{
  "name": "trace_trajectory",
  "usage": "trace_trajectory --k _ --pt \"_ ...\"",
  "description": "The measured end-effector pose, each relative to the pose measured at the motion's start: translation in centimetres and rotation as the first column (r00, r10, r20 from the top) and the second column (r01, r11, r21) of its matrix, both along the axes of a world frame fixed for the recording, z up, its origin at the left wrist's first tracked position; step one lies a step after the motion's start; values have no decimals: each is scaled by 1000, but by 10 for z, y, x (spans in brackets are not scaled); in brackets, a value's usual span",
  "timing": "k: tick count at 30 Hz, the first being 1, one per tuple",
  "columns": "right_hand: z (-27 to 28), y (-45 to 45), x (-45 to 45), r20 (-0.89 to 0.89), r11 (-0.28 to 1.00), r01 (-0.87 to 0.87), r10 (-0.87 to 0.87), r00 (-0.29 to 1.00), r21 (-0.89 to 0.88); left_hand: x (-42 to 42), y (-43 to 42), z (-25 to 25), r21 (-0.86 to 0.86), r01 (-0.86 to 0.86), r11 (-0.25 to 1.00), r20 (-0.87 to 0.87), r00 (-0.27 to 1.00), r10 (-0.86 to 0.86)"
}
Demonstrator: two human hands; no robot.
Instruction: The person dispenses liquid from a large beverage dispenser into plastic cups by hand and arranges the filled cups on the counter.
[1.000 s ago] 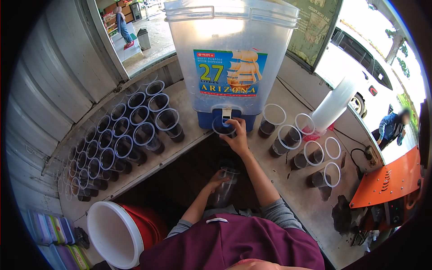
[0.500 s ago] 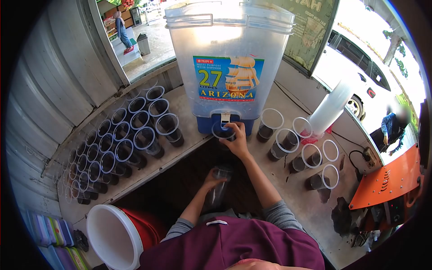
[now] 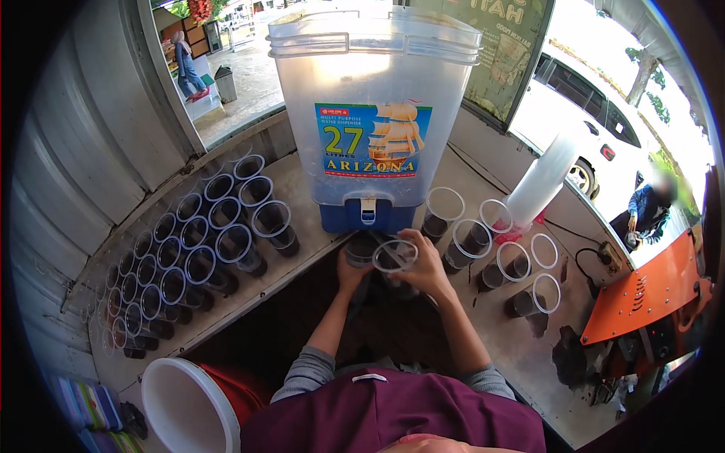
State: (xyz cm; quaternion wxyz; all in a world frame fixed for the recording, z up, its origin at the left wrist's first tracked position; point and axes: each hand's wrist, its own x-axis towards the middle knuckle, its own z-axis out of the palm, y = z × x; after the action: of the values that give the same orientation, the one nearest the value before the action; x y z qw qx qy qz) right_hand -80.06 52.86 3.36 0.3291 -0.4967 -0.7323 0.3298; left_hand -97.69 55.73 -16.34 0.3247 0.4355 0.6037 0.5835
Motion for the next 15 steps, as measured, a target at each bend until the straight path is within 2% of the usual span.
trace_trajectory --k 2,3,7,9,11,12,13,14,15 --pt "7 -19 26 -167 988 -109 91 982 -106 -1 4 -13 130 11 991 46 999 -17" --pt "9 -29 40 -278 969 -164 109 954 -184 0 4 -13 129 14 992 48 999 -20" --pt "40 -75 97 -512 953 -270 166 843 -135 7 3 -8 179 -37 983 65 998 26" --pt "64 -100 120 -587 972 -234 170 792 -35 10 3 -4 182 -30 983 75 997 17" --pt "79 -126 144 -540 991 -50 109 834 122 14 1 -2 204 -99 974 -14 994 104" --pt "84 -141 155 -545 979 82 34 838 188 16 1 0 200 -77 977 -14 997 82" --pt "89 -154 163 -552 944 212 -40 833 252 18 1 2 198 -136 971 -23 989 144" --pt "93 -165 168 -551 940 234 -61 832 249 20 2 4 196 -194 961 -31 979 204" --pt "96 -175 173 -551 851 407 -174 816 333 22 2 9 193 -169 967 -28 984 177"
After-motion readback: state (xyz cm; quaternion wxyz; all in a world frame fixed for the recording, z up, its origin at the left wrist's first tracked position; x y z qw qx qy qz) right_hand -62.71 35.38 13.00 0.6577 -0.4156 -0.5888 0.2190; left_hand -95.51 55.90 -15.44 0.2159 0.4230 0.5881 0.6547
